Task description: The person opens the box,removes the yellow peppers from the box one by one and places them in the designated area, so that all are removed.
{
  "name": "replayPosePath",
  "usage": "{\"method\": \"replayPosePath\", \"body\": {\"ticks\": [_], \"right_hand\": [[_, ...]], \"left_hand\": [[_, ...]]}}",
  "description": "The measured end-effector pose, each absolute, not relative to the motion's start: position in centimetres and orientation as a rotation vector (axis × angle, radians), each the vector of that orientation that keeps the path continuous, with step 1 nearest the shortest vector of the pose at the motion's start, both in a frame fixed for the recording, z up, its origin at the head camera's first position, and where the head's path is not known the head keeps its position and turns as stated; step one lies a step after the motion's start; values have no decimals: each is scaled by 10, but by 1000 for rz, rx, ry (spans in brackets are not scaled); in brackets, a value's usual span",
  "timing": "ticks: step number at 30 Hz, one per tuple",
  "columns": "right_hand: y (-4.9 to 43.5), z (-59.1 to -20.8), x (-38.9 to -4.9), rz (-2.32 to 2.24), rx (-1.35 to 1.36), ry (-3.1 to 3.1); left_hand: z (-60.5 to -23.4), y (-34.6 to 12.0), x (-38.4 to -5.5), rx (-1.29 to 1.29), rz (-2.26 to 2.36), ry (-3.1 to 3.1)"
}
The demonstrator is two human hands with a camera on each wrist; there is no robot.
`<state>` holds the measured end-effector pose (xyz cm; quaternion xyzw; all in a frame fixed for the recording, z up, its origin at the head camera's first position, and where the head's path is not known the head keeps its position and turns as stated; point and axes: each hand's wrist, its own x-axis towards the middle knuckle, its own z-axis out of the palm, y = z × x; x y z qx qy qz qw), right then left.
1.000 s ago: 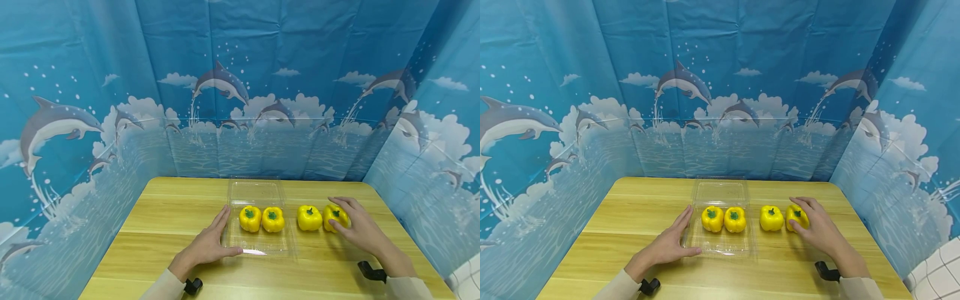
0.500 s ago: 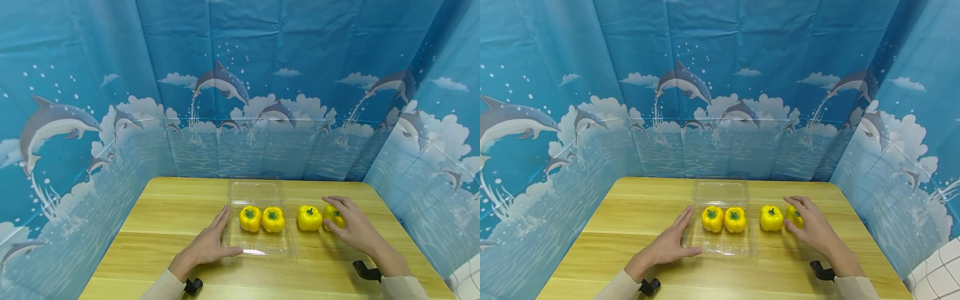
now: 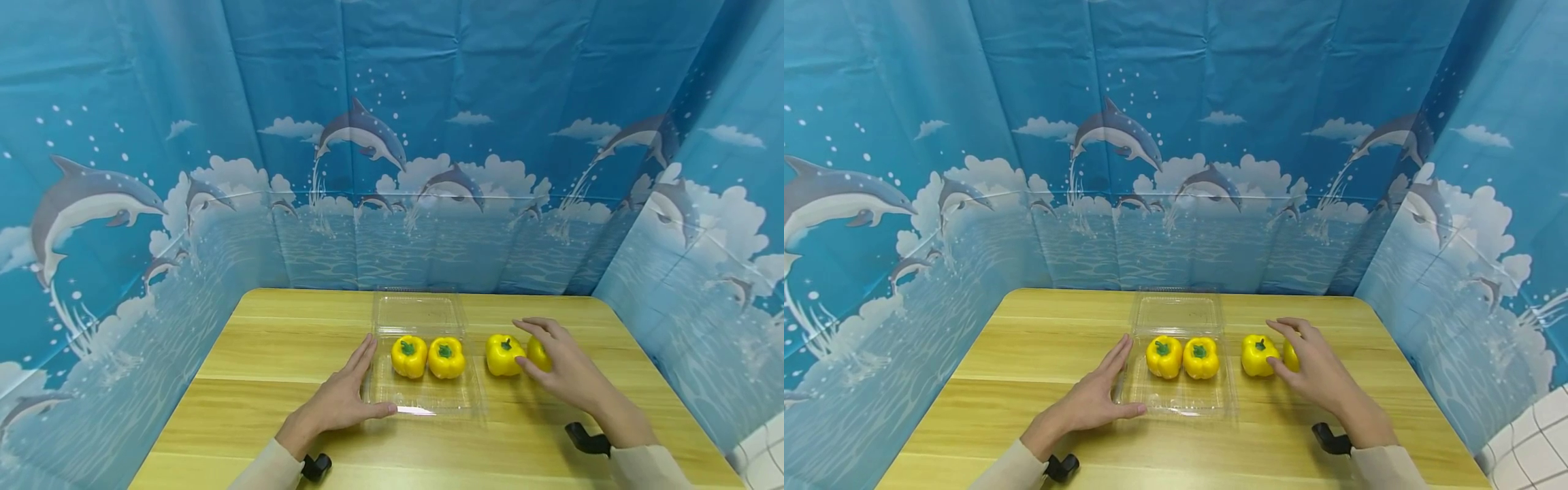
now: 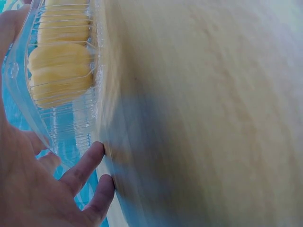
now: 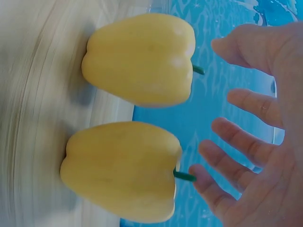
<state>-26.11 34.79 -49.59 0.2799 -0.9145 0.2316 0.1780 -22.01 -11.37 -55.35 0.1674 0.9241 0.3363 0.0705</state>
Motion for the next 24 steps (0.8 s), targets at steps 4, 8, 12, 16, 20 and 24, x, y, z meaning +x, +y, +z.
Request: {"method": "replayPosePath", "body": {"ticks": [4,8,12,16,20,24], "right_hand": [[342,-495,-261,646,799,-2593],[337,-497,-262,630,804,-2598],[333,-497,-263,638,806,-2605],[330,-497,-264,643,803,-2623],[326,-497,-264,640,804,-2638],[323,-496,-264,645,815,-2650]], "left_hand": [[-554,-114,-220,509,1009,2783],[-555,-114,-221,504,1008,2781],[-554,-114,-221,501,1012,2779],[-553,-114,-221,503,1014,2780],[-554,-114,-221,502,1009,2783],[-554,-114,-221,499,1007,2784]]}}
